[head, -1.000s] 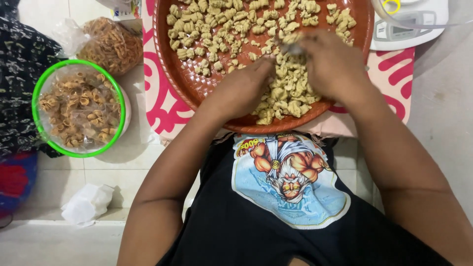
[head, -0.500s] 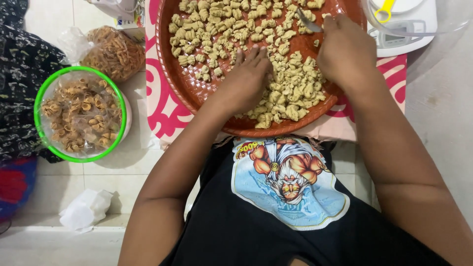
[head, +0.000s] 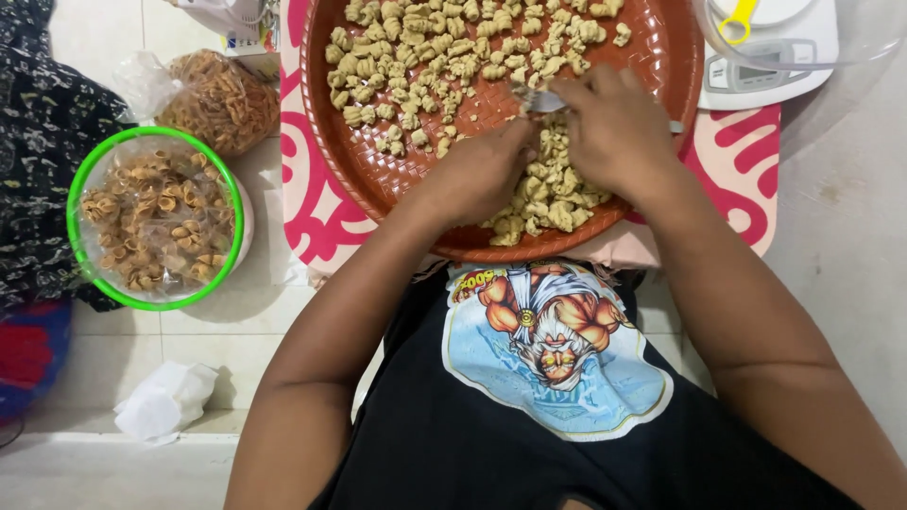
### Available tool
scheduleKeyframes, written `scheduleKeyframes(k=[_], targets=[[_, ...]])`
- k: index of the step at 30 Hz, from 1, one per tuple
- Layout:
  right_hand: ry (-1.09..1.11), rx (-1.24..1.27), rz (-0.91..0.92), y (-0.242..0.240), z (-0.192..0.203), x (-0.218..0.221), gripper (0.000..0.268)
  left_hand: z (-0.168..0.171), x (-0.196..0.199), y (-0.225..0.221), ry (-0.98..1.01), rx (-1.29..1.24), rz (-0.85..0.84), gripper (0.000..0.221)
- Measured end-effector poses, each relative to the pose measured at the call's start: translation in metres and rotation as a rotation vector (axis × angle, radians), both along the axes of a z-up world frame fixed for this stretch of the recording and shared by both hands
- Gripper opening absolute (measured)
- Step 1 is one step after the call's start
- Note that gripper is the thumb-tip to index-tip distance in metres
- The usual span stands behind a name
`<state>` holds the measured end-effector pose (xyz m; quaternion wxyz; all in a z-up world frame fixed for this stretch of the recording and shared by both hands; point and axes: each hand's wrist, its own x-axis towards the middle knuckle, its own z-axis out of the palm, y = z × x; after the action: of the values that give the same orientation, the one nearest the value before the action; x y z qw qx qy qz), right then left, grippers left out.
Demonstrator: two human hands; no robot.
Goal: A person is sitting on the floor, picking up small pieces of dough from a large tray, occasionally using a fork to shape or mark them, and then placing them into a green bowl.
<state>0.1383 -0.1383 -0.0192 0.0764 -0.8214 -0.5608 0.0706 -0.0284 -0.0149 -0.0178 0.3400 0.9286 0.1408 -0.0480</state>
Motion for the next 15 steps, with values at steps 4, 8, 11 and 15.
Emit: scheduleKeyframes(k=[4,8,11,15], targets=[[0.066,-0.096,-0.012,0.005,-0.003,-0.015,0.040,0.005,-0.003,-0.003,0.060,-0.004,0.004,0.020],[0.047,0.112,0.047,-0.003,-0.016,-0.016,0.028,0.005,-0.013,0.000,-0.109,-0.030,-0.025,0.015],[0.154,0.112,0.051,-0.005,-0.019,-0.013,0.030,0.019,-0.021,0.004,-0.187,-0.054,-0.038,0.011],[0.251,0.054,0.124,-0.001,-0.020,-0.009,0.048,0.020,-0.028,0.012,-0.144,-0.076,-0.043,0.007]])
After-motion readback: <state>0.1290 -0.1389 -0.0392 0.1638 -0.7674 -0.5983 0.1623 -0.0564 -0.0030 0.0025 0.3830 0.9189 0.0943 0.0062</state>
